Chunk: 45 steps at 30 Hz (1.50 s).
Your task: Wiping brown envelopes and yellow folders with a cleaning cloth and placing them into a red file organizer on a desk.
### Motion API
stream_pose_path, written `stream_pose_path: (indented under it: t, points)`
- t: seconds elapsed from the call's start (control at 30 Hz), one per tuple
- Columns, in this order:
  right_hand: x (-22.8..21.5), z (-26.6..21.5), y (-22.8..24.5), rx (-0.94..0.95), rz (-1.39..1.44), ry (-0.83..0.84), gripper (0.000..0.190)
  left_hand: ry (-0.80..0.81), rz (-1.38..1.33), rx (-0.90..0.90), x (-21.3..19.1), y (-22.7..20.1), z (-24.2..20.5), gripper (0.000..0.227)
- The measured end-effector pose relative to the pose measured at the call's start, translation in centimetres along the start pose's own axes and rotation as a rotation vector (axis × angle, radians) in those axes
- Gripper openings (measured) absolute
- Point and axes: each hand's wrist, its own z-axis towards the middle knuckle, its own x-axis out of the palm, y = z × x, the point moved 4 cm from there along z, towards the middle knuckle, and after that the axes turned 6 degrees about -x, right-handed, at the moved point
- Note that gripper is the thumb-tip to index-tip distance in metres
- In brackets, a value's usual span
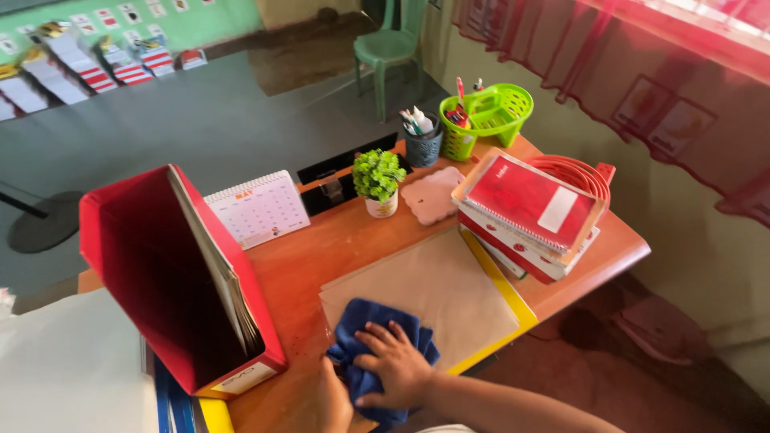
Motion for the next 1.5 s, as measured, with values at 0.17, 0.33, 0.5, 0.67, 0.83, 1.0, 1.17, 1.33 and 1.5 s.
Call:
stream_pose_path:
  t: [0.17, 0.33, 0.5, 0.67, 0.83, 1.0, 1.17, 1.33, 1.5]
  points:
    - [-0.9, -1.6, -5.8, 0.164, -0.209, -0.096, 0.060, -0.047, 0.270, 0.271, -0.7, -4.7, -2.4, 0.097]
    - [-4.4, -5.8, -15.3, 0.528, -0.456, -0.322, 0.054, 0.022, 0.322, 0.039, -0.9, -5.4, -2.8, 0.087]
    - [-8.4, -6.4, -16.8, 0.644, -0.535, -0.382, 0.058, 0.022, 0.346, -0.008, -2.6, -5.7, -1.4, 0.062]
    - [-9.1, -0.7, -6.2, 0.339, -0.293, -0.491, 0.073, -0.010, 0.399, 0.010, -2.9, -7.2, -2.3, 0.049]
    - [-0.3, 0.7, 1.0, 0.058, 0.002, 0.037, 0.069, 0.003, 0.065, -0.025, -1.9, -3.0, -1.8, 0.073]
    - [-1.4, -1.7, -3.4, 0.057, -0.159, -0.171, 0.055, 0.088, 0.014, -0.190, -2.8, -9.1, -6.1, 0.046]
    - [-5.9, -7.5, -12.7, 0.205, -0.239, -0.489, 0.056, 0.151, -0.064, -0.300, -2.7, -10.5, -7.7, 0.085]
    - [-7.9, -10.3, -16.1, 0.612, -0.582, -0.438, 0.061, 0.103, 0.010, -0.071, -2.9, -13.9, -11.7, 0.076]
    - [-5.4, -3.6, -2.7, 0.057, -0.224, -0.441, 0.056, 0.162, -0.470, -0.129, -1.6, -11.0, -10.9, 0.064]
